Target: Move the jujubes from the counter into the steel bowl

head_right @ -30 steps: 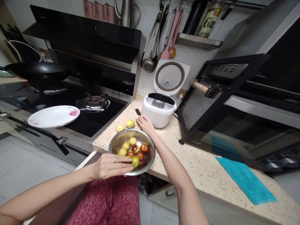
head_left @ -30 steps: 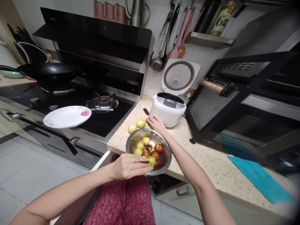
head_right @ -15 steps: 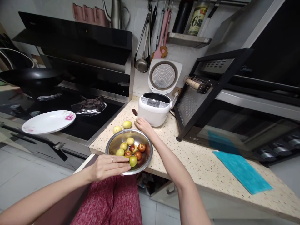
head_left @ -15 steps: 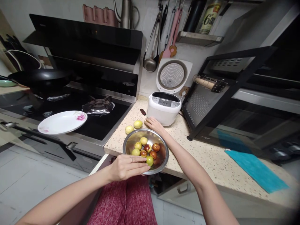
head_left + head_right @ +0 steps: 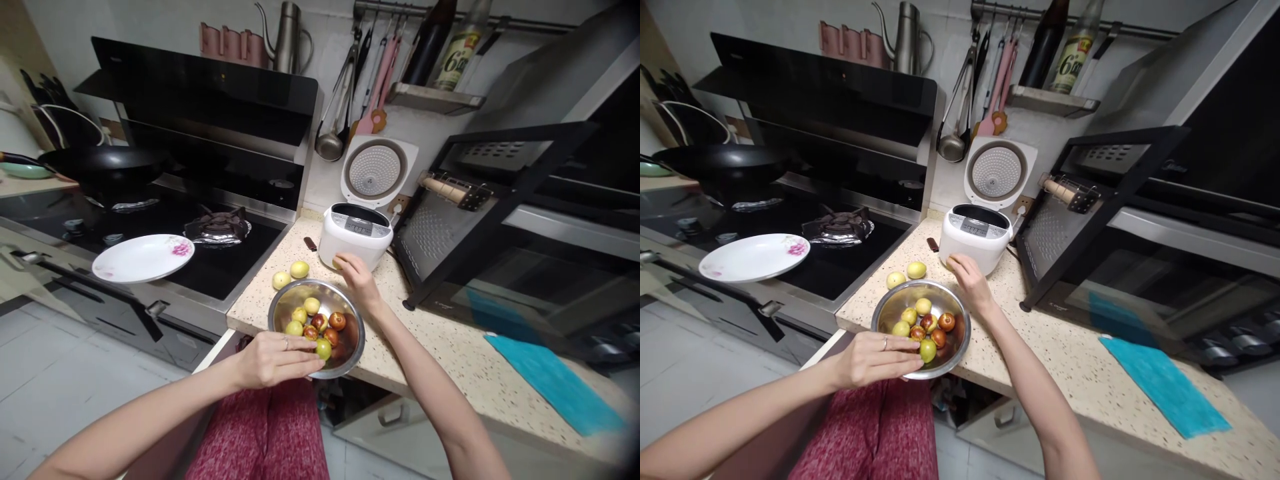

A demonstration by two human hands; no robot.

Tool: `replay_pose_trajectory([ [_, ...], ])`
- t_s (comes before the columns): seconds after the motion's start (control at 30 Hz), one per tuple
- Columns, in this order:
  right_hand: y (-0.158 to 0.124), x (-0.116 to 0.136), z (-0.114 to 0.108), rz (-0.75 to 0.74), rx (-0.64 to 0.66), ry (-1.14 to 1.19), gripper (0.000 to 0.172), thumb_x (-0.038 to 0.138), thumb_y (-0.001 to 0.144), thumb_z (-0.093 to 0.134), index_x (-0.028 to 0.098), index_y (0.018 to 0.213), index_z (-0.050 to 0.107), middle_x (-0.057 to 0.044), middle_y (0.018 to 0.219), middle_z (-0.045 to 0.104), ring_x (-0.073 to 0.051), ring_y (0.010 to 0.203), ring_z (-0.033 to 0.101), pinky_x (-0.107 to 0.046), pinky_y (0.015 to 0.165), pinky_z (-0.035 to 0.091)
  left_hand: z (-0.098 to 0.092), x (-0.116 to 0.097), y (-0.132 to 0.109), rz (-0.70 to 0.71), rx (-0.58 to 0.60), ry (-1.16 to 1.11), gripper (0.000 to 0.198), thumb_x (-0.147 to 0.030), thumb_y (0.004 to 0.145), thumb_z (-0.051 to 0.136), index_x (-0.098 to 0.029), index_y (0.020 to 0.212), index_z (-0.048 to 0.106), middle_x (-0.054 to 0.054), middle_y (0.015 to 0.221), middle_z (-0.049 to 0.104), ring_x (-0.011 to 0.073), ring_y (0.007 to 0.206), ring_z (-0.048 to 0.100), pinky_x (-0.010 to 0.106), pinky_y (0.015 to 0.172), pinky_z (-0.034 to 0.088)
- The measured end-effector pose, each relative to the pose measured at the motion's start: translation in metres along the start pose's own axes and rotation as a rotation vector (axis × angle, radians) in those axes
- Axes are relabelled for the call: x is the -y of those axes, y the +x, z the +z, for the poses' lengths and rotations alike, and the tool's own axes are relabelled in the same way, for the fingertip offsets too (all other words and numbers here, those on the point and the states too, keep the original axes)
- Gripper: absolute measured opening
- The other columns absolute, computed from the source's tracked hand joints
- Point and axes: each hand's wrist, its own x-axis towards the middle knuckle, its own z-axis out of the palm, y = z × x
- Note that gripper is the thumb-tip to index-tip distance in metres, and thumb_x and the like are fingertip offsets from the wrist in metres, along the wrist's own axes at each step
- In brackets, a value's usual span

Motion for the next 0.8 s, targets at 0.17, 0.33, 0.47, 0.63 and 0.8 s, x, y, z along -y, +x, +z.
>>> replay_pose_trajectory([
  [0.17, -0.003, 0.032, -0.029, -0.046, 0.053, 0.175, 0.039, 0.018, 0.104, 0.054, 0.025, 0.142, 0.062, -0.013, 0.132, 0.07, -0.026, 0.122, 0.067, -0.048, 0.104, 0.057, -0.002, 0.001, 0.0, 0.002, 0.017, 0.02, 0.024, -0.016, 0.104, 0.054, -0.014, 0.12, 0.073, 0.002, 0.114, 0.081, 0.0142, 0.114, 0.075, 0.026, 0.101, 0.063],
  [0.33, 0.001, 0.044, -0.036, -0.07, 0.25, 0.393, 0.035, 0.02, 0.102, 0.059, 0.025, 0.136, 0.067, -0.012, 0.125, 0.073, -0.025, 0.117, 0.069, -0.045, 0.098, 0.06, -0.005, 0.001, -0.001, 0.004, 0.048, 0.016, 0.024, -0.017, 0.103, 0.056, -0.014, 0.121, 0.073, 0.001, 0.115, 0.08, 0.0142, 0.115, 0.075, 0.025, 0.102, 0.063],
  [0.47, 0.0, 0.042, -0.035, -0.047, 0.384, 0.485, 0.036, 0.019, 0.1, 0.061, 0.027, 0.135, 0.068, -0.01, 0.125, 0.074, -0.024, 0.116, 0.069, -0.046, 0.099, 0.06, -0.001, 0.001, -0.006, -0.013, 0.049, 0.001, 0.026, -0.015, 0.103, 0.056, -0.015, 0.124, 0.071, 0.001, 0.118, 0.079, 0.0147, 0.12, 0.072, 0.026, 0.104, 0.062],
  [0.63, -0.001, 0.039, -0.033, -0.043, 0.447, 0.537, 0.038, 0.015, 0.098, 0.063, 0.027, 0.134, 0.069, -0.01, 0.126, 0.074, -0.025, 0.116, 0.07, -0.047, 0.1, 0.059, 0.007, 0.002, -0.015, -0.036, 0.04, -0.023, 0.03, -0.016, 0.102, 0.06, -0.02, 0.13, 0.069, -0.001, 0.123, 0.077, 0.0151, 0.125, 0.07, 0.028, 0.11, 0.06],
  [0.8, 0.0, 0.039, -0.034, 0.007, 0.509, 0.568, 0.04, 0.014, 0.097, 0.065, 0.029, 0.134, 0.069, -0.009, 0.129, 0.074, -0.024, 0.119, 0.07, -0.046, 0.104, 0.057, 0.007, 0.003, -0.018, -0.034, 0.04, -0.048, 0.034, -0.015, 0.1, 0.062, -0.017, 0.134, 0.066, 0.001, 0.124, 0.077, 0.0169, 0.125, 0.069, 0.03, 0.109, 0.06],
])
